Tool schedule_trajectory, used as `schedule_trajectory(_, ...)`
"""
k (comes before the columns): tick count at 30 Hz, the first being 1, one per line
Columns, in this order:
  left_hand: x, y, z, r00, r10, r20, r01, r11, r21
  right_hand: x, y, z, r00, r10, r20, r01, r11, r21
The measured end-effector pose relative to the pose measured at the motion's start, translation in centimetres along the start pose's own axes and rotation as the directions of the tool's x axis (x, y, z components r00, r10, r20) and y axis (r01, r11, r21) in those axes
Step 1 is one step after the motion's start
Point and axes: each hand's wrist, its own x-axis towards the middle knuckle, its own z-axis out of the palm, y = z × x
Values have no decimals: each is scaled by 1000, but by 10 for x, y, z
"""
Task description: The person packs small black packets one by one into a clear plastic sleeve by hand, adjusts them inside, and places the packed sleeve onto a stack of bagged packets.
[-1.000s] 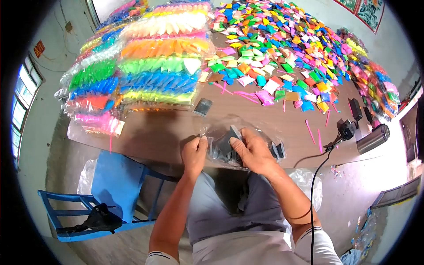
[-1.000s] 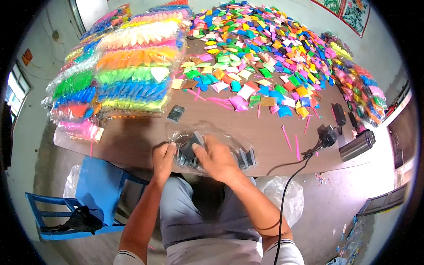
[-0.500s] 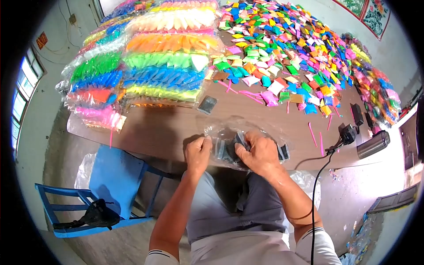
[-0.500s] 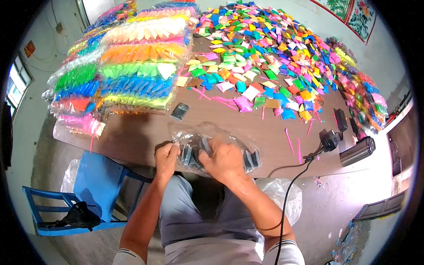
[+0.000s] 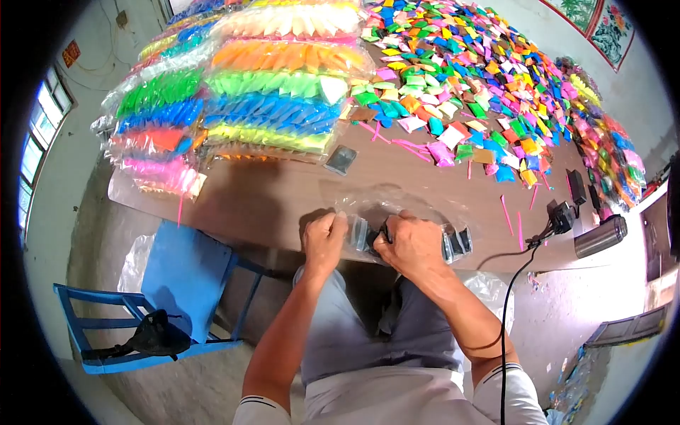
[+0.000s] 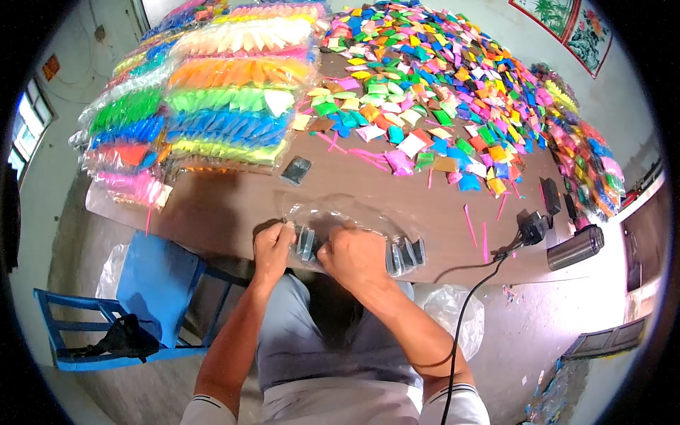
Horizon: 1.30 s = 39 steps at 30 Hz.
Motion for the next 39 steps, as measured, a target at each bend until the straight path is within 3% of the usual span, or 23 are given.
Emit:
schedule_trajectory(4, 1, -2, -2, 1000, 20, 7, -20, 999, 50, 4, 3, 3, 999, -43, 27, 44, 998, -43)
schedule_trajectory(6, 0, 2, -3, 1000, 5, 13, -5, 1000, -3, 14, 5, -13, 958, 62, 279, -59, 998, -16)
schedule_trajectory(7, -1, 3, -4, 1000, -11, 25, 12, 999, -53, 16, 5, -18, 958, 62, 280, -59, 998, -18)
schedule_trajectory(9, -2, 3, -4, 999, -23, 28, 25, 997, -75, 18, 4, -25, 939, 192, 285, -237, 962, 133)
schedule_trajectory(14, -1, -1, -4, 1000, -8, 28, 10, 997, -81, 19, -1, -25, 936, 84, 341, -97, 995, 22)
schedule_trajectory(16, -2, -1, -3, 1000, -7, 28, 9, 996, -90, 17, -2, -22, 939, -127, 321, 162, 983, -83)
schedule_trajectory(17, -1, -1, -4, 1000, -7, 28, 9, 996, -89, 18, -2, -21, 939, -127, 320, 161, 983, -82)
schedule_trajectory(19, -2, -1, -5, 998, -30, 48, 35, 994, -104, 20, -2, -18, 922, -272, 274, 290, 957, -26)
schedule_trajectory(20, -1, -1, -6, 998, -30, 48, 34, 994, -101, 22, -5, -18, 923, -273, 273, 290, 957, -24)
schedule_trajectory(22, -2, 0, -7, 996, -61, 71, 70, 989, -133, 26, -10, -18, 874, -229, 428, 243, 970, 22)
schedule_trajectory(26, -1, -2, -8, 991, -78, 106, 92, 987, -133, 23, -10, -4, 885, -216, 413, 200, 976, 82)
schedule_trajectory(32, 0, 1, -7, 995, -32, 90, 42, 993, -112, 24, 0, 6, 896, -307, 320, 278, 951, 136)
schedule_trajectory(34, -1, -1, -6, 997, -28, 73, 40, 985, -166, 27, 7, 2, 899, -279, 336, 181, 939, 294)
schedule_trajectory(39, -1, 3, -7, 997, -36, 72, 45, 991, -128, 25, 9, 4, 919, -316, 237, 224, 911, 345)
